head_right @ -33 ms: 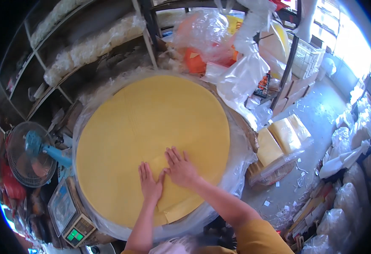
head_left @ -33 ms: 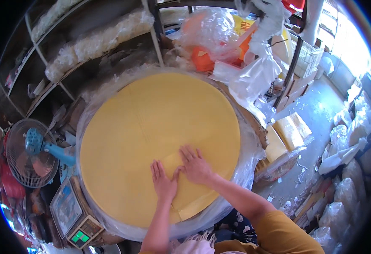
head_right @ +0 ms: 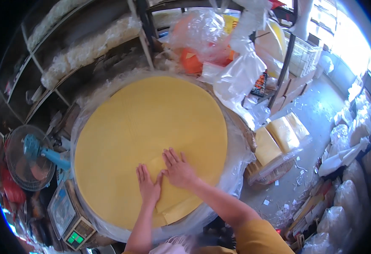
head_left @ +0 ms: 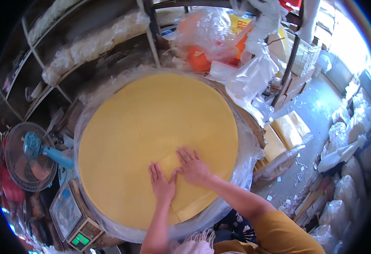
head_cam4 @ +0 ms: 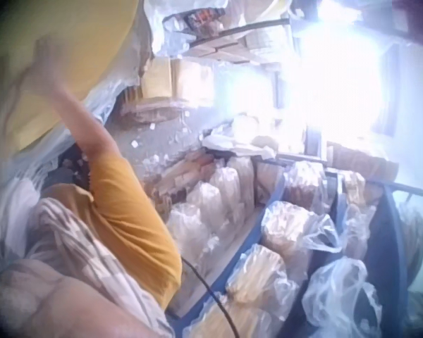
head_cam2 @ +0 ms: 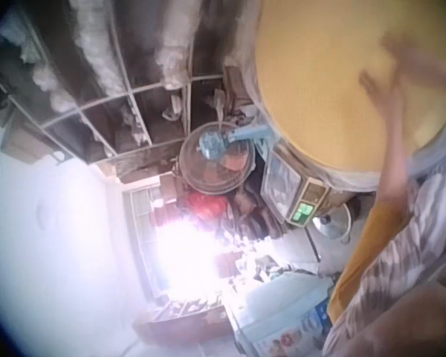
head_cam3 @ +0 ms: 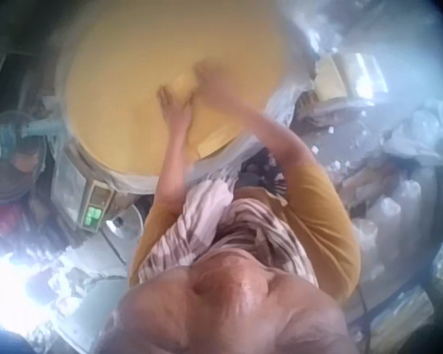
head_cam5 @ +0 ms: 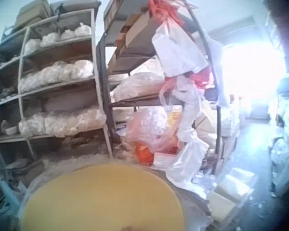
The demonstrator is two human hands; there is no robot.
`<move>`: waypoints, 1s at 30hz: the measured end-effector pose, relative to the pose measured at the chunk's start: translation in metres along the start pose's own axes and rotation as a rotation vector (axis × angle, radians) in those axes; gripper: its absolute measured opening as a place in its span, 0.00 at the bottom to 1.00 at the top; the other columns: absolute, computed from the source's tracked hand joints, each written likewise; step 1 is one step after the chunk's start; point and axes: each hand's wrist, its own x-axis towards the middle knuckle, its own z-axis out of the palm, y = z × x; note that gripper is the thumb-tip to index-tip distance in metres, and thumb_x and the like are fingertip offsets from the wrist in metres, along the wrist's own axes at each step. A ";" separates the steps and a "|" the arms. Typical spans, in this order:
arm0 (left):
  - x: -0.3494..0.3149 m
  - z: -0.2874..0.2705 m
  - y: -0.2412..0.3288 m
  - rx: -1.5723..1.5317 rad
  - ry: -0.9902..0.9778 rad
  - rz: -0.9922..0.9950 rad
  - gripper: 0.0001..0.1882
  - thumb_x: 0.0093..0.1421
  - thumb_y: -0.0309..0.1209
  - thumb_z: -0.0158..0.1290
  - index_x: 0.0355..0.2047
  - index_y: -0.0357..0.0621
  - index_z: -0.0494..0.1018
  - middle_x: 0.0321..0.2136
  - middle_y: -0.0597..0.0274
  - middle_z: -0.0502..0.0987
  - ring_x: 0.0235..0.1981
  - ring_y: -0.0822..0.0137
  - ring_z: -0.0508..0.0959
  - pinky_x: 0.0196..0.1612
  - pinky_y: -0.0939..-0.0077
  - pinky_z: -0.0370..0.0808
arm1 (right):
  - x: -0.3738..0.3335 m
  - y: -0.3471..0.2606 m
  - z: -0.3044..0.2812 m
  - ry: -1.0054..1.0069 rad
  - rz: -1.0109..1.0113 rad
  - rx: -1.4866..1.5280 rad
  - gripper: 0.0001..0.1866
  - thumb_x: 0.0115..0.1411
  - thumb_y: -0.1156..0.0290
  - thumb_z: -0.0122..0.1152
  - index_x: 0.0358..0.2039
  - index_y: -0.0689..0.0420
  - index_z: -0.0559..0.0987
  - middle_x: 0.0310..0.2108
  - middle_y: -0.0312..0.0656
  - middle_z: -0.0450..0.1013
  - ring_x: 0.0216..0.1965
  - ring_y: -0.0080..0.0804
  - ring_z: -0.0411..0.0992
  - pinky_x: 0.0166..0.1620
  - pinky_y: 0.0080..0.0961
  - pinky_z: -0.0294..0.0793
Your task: The person folds large yellow sheets by hand, places them into a plastic bag, and seals the bag; they also use a spray bottle on the stack of sheets.
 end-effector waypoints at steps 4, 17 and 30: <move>0.006 0.000 -0.002 0.026 0.047 0.029 0.37 0.61 0.47 0.44 0.61 0.34 0.47 0.63 0.46 0.46 0.65 0.52 0.45 0.64 0.64 0.46 | 0.000 0.000 -0.002 0.011 -0.001 -0.047 0.32 0.63 0.54 0.37 0.60 0.65 0.54 0.64 0.48 0.47 0.66 0.42 0.41 0.62 0.50 0.44; 0.018 -0.008 -0.022 0.077 -0.070 -0.113 0.30 0.65 0.45 0.34 0.62 0.44 0.47 0.62 0.53 0.51 0.64 0.57 0.49 0.62 0.50 0.45 | -0.001 -0.006 -0.003 -0.043 0.027 -0.055 0.33 0.63 0.53 0.37 0.61 0.65 0.53 0.64 0.46 0.45 0.67 0.39 0.37 0.64 0.50 0.39; 0.041 0.008 -0.049 -0.498 0.278 -0.227 0.10 0.60 0.28 0.43 0.38 0.35 0.70 0.33 0.54 0.75 0.34 0.62 0.74 0.38 0.72 0.70 | -0.001 -0.006 -0.004 -0.009 0.017 -0.069 0.33 0.63 0.53 0.38 0.60 0.65 0.54 0.64 0.46 0.46 0.66 0.40 0.38 0.63 0.51 0.40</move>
